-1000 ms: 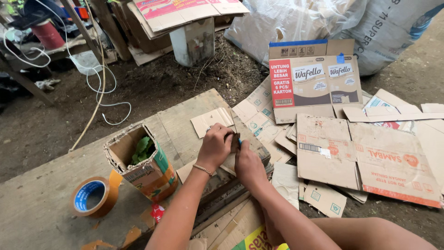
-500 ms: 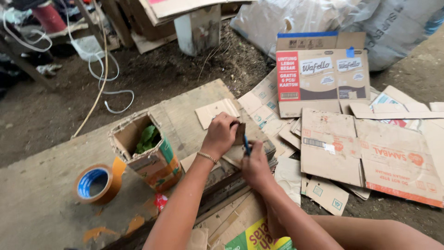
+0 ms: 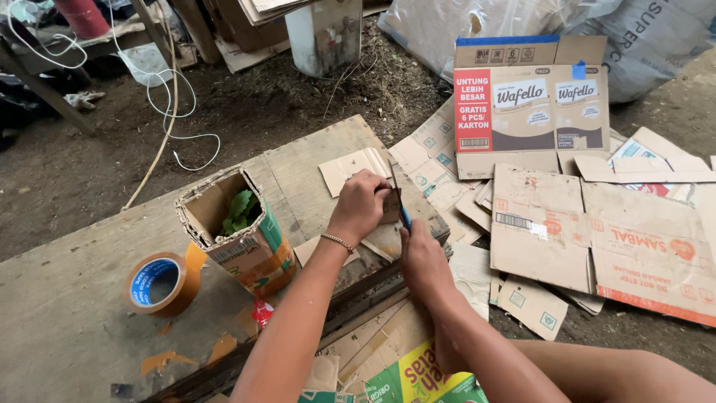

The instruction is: The person cuts a piece of cardboard with a utility knife, folds it to fit the top of a cylindrical container, and secures it with brown tape. The person handles cardboard, a utility knife, and tape to create a lid for the container.

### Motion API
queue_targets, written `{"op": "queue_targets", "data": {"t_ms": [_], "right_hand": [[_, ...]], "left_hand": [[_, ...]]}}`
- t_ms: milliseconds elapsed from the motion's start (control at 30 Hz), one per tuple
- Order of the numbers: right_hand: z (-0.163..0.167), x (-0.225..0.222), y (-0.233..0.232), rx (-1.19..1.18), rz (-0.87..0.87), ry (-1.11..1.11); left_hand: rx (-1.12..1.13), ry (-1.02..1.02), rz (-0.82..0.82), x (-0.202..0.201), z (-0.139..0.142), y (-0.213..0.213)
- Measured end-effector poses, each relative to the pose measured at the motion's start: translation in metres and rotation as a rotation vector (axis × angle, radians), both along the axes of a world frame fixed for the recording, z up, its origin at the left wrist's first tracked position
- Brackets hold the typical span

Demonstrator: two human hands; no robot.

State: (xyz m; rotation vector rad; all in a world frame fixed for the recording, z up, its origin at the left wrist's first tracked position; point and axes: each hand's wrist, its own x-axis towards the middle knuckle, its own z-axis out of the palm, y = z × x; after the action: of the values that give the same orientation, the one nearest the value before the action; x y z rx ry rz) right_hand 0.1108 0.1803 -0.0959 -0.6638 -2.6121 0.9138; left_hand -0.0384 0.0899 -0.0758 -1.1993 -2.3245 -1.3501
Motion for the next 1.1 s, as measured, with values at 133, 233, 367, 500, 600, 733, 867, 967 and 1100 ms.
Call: {"op": "queue_targets", "data": {"t_ms": [133,233,367,500,600,733,867,967,1100], "right_hand": [[0.004,-0.013,0.006,0.023,0.024,0.034],[0.0,-0.021,0.008,0.02,0.018,0.033],[-0.02,-0.021,0.007,0.066,-0.015,0.071],[-0.038,-0.015,0.006,0.074,-0.003,0.109],[-0.044,-0.008,0.007,0.035,-0.011,0.068],[-0.047,-0.003,0.006,0.012,-0.007,0.047],[-0.048,0.004,0.002,-0.009,-0.015,0.02],[-0.045,0.013,0.0,-0.039,-0.016,-0.041],[-0.036,0.026,-0.006,-0.021,-0.023,-0.128]], "left_hand": [[-0.019,-0.01,0.0,0.004,0.003,-0.002],[-0.031,0.007,0.018,0.007,0.004,-0.003],[-0.004,0.072,0.03,0.011,0.001,-0.001],[0.01,0.102,0.029,0.009,-0.003,0.001],[0.004,0.103,0.035,0.007,-0.004,0.003],[-0.006,0.087,0.047,0.007,-0.003,0.003],[-0.01,0.078,0.047,0.006,-0.001,0.003],[-0.024,0.053,0.035,0.005,-0.001,0.003],[-0.014,0.065,0.039,0.004,-0.002,0.003]]}}
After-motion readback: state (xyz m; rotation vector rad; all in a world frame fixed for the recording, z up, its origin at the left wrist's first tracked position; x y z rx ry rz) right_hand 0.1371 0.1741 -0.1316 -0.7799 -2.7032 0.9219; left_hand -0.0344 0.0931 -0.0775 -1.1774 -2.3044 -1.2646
